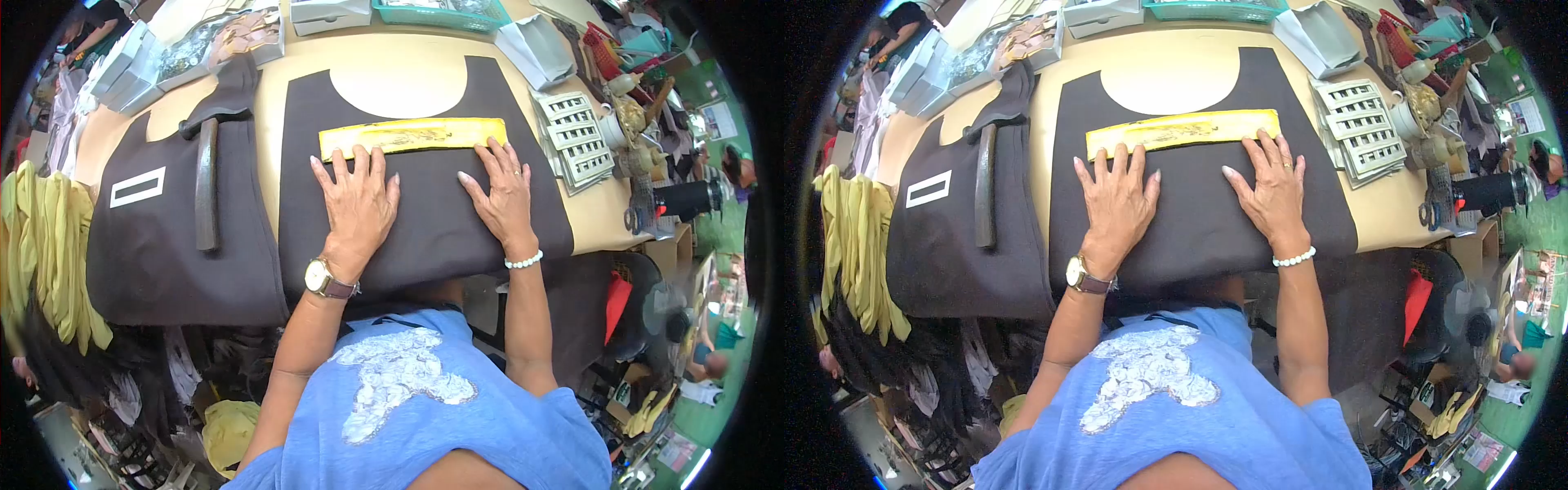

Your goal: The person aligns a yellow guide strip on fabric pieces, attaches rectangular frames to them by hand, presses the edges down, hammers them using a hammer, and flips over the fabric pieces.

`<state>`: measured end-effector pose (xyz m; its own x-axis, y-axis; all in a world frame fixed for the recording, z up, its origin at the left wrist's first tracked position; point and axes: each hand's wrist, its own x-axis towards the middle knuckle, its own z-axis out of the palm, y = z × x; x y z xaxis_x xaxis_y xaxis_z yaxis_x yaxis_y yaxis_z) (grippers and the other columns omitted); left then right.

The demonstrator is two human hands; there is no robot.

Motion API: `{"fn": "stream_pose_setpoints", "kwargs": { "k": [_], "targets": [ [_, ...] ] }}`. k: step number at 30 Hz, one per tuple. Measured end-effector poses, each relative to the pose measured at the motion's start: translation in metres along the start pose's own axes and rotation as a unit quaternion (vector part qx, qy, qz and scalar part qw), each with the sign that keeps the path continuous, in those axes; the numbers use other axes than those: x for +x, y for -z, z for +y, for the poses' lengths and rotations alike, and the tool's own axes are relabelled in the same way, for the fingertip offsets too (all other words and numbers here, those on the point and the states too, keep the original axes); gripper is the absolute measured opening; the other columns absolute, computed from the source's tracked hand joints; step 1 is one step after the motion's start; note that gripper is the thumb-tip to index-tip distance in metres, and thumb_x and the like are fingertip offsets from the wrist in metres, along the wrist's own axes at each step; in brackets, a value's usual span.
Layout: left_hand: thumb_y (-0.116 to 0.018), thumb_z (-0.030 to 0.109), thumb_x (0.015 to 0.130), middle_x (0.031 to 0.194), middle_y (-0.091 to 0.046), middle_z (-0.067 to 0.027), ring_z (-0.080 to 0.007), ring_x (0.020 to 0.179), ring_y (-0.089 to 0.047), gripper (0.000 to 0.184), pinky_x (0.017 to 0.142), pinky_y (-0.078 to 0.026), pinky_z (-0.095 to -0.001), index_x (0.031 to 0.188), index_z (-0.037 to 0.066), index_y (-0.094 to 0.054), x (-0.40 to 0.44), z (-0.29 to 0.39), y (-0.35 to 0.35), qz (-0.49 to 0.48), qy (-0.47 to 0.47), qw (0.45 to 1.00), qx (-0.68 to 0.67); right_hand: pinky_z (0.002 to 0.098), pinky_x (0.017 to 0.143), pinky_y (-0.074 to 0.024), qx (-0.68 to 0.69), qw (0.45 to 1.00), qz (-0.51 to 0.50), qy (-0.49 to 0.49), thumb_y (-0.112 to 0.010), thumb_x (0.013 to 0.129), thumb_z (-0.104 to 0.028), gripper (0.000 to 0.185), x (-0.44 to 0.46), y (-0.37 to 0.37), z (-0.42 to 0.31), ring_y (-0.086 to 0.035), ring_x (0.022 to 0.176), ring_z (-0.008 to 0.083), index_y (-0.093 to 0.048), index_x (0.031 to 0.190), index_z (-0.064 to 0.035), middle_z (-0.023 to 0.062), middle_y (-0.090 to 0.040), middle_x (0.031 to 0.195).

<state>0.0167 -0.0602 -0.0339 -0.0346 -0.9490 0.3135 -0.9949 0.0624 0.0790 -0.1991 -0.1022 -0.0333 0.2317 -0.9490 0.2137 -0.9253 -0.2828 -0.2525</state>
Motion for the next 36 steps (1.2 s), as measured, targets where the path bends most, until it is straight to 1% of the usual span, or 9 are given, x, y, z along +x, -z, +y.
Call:
{"fn": "stream_pose_setpoints", "kwargs": {
  "k": [2,9,15,21,24,27,28,32,36],
  "targets": [
    [-0.054,0.031,0.088,0.105,-0.054,-0.0125,-0.0337,0.102,-0.050,0.039,0.098,-0.029,-0.0631,0.117,0.004,-0.056,0.007,0.001,0.006,-0.002,-0.009,1.000,0.014,0.0594,0.105,-0.0238,-0.007,1.000,0.010,0.005,-0.058,0.085,-0.047,0.052,0.003,0.001,-0.001,-0.036,0.130,0.0328,-0.055,0.123,-0.0117,0.0119,-0.045,0.136],
    [-0.049,0.023,0.090,0.093,-0.057,-0.0137,-0.0309,0.089,-0.057,0.035,0.095,-0.035,-0.0550,0.121,0.009,-0.055,0.022,0.012,-0.004,-0.034,-0.032,0.994,0.096,0.0468,0.094,-0.0345,-0.038,0.997,0.037,0.056,-0.062,0.082,-0.045,0.040,0.024,0.011,-0.003,-0.052,0.106,0.0290,-0.062,0.100,-0.0092,0.0083,-0.057,0.107],
    [-0.047,0.017,0.088,0.087,-0.057,-0.0163,-0.0310,0.082,-0.058,0.036,0.080,-0.041,-0.0487,0.122,0.010,-0.055,0.022,0.020,0.003,-0.036,-0.037,0.986,0.157,0.0433,0.092,-0.0356,-0.038,0.997,0.040,0.061,-0.064,0.082,-0.043,0.039,0.026,0.009,0.000,-0.052,0.106,0.0291,-0.062,0.101,-0.0093,0.0084,-0.058,0.106],
    [-0.047,0.019,0.090,0.082,-0.056,-0.0122,-0.0248,0.071,-0.059,0.024,0.063,-0.046,-0.0412,0.108,0.009,-0.059,0.027,0.012,-0.002,0.012,-0.091,0.970,0.223,0.0436,0.092,-0.0358,-0.032,0.996,0.050,0.063,-0.065,0.081,-0.041,0.038,0.023,0.008,0.000,-0.051,0.106,0.0292,-0.061,0.101,-0.0091,0.0079,-0.057,0.106],
    [-0.048,0.022,0.090,0.082,-0.056,-0.0106,-0.0224,0.070,-0.059,0.021,0.059,-0.046,-0.0381,0.103,0.009,-0.059,0.043,0.001,0.005,-0.097,-0.096,0.987,0.079,0.0438,0.093,-0.0352,-0.015,0.997,0.048,0.061,-0.065,0.080,-0.040,0.038,0.023,0.008,-0.001,-0.049,0.108,0.0295,-0.061,0.102,-0.0089,0.0079,-0.056,0.108],
    [-0.050,0.024,0.090,0.081,-0.055,-0.0102,-0.0224,0.073,-0.058,0.022,0.062,-0.047,-0.0369,0.103,0.010,-0.058,0.035,-0.002,0.012,-0.060,-0.130,0.984,0.107,0.0439,0.095,-0.0341,0.010,0.995,0.068,0.072,-0.066,0.080,-0.039,0.039,0.017,0.001,0.005,-0.046,0.111,0.0295,-0.060,0.105,-0.0086,0.0089,-0.054,0.112],
    [-0.052,0.026,0.088,0.084,-0.055,-0.0117,-0.0253,0.078,-0.058,0.031,0.065,-0.047,-0.0369,0.113,0.008,-0.057,0.026,-0.005,0.006,0.021,-0.165,0.971,0.170,0.0437,0.096,-0.0337,0.009,0.993,0.086,0.080,-0.065,0.080,-0.038,0.040,0.013,-0.005,0.008,-0.045,0.112,0.0295,-0.059,0.106,-0.0085,0.0093,-0.053,0.114],
    [-0.052,0.026,0.089,0.092,-0.055,-0.0179,-0.0311,0.081,-0.056,0.047,0.071,-0.047,-0.0424,0.132,0.009,-0.048,0.017,0.005,-0.006,-0.029,-0.125,0.969,0.209,0.0429,0.098,-0.0325,0.018,0.994,0.089,0.067,-0.066,0.080,-0.037,0.042,0.011,-0.005,0.007,-0.042,0.116,0.0292,-0.058,0.110,-0.0085,0.0101,-0.050,0.120],
    [-0.052,0.027,0.088,0.095,-0.056,-0.0202,-0.0321,0.083,-0.057,0.047,0.072,-0.047,-0.0430,0.132,0.010,-0.048,0.017,0.008,-0.004,-0.033,-0.117,0.963,0.239,0.0433,0.098,-0.0330,0.014,0.992,0.104,0.074,-0.066,0.079,-0.037,0.042,0.011,-0.009,0.008,-0.042,0.115,0.0289,-0.058,0.110,-0.0087,0.0095,-0.050,0.119]
  ]
}}
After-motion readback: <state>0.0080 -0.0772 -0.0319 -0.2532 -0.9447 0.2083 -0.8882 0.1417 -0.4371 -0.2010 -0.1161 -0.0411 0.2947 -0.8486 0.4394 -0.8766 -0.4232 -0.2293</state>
